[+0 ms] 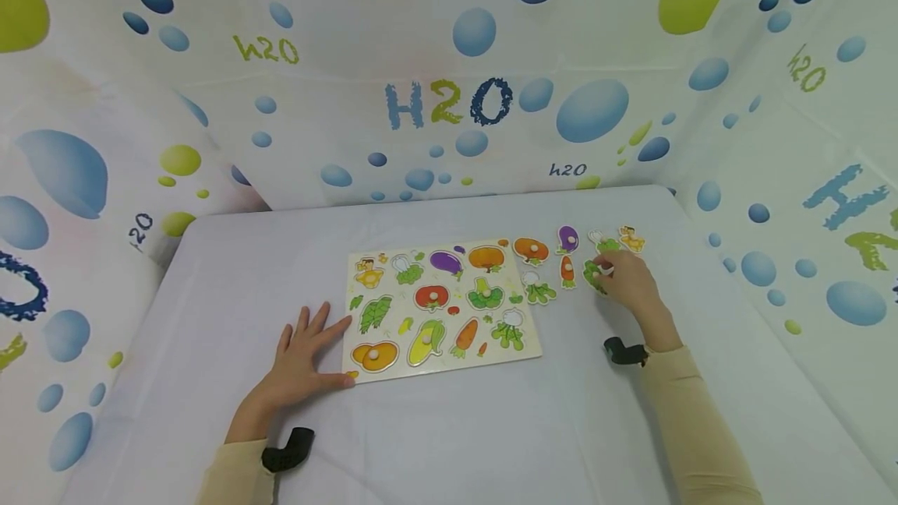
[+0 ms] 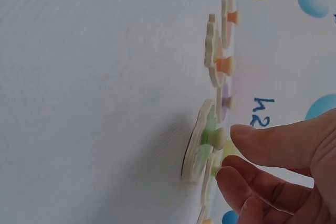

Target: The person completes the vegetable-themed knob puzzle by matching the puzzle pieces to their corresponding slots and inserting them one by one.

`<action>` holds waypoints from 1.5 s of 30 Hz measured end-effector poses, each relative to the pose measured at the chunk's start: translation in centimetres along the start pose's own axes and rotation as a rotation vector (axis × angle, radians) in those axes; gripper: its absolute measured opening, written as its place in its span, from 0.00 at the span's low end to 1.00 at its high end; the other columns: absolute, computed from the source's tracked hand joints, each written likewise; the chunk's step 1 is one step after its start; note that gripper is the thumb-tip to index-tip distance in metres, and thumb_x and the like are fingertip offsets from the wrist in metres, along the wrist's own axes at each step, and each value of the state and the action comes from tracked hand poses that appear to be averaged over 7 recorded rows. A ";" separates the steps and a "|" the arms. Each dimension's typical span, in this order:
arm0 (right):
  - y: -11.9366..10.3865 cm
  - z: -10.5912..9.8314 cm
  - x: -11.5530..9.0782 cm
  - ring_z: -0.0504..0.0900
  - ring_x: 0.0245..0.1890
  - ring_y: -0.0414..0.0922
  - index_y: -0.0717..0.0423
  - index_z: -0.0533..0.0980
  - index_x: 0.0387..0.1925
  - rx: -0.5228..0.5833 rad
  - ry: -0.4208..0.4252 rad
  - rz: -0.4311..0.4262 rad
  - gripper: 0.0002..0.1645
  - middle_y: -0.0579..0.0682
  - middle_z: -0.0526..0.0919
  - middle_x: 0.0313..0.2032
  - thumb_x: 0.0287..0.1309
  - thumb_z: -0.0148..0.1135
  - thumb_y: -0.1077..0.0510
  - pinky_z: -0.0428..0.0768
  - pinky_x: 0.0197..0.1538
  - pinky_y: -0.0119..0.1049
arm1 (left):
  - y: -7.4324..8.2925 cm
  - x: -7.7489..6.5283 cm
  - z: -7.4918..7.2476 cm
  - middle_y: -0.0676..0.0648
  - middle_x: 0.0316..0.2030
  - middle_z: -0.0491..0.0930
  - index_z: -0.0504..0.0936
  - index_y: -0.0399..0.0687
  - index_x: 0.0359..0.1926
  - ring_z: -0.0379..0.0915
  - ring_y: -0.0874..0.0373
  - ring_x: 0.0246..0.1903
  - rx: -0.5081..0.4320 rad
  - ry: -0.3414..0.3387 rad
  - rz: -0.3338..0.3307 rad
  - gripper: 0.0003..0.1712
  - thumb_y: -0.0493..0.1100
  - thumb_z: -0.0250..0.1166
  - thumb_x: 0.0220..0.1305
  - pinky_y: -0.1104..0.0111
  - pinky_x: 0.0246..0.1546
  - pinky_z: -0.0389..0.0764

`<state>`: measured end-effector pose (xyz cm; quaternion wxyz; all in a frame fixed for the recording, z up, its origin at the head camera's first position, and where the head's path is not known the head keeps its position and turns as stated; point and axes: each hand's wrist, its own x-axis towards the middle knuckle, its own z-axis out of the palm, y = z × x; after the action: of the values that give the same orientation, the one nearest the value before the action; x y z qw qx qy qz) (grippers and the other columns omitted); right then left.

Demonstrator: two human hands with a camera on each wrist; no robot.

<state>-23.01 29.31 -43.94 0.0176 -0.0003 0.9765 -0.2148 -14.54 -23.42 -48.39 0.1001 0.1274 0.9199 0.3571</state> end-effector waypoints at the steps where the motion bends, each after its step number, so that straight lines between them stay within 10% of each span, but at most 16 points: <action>1: 0.1 0.0 0.0 0.81 0.40 0.58 0.67 0.79 0.48 -0.001 -0.006 0.005 0.16 0.66 0.83 0.43 0.59 0.63 0.63 0.80 0.40 0.50 | 0.0 0.0 0.0 0.32 0.76 0.41 0.66 0.47 0.71 0.20 0.31 0.74 0.000 0.000 0.001 0.55 0.58 0.77 0.41 0.36 0.69 0.25; 45: 2.2 0.9 1.2 0.76 0.32 0.49 0.65 0.79 0.41 0.060 -0.082 -0.016 0.08 0.57 0.82 0.32 0.63 0.60 0.63 0.74 0.33 0.34 | -0.1 -0.1 0.1 0.33 0.76 0.42 0.67 0.48 0.71 0.22 0.31 0.75 0.001 0.009 0.012 0.55 0.59 0.77 0.41 0.37 0.69 0.26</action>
<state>-24.13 30.87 -45.73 0.0559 -0.0161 0.9681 -0.2437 -14.45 -23.46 -48.50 0.0935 0.1315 0.9198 0.3578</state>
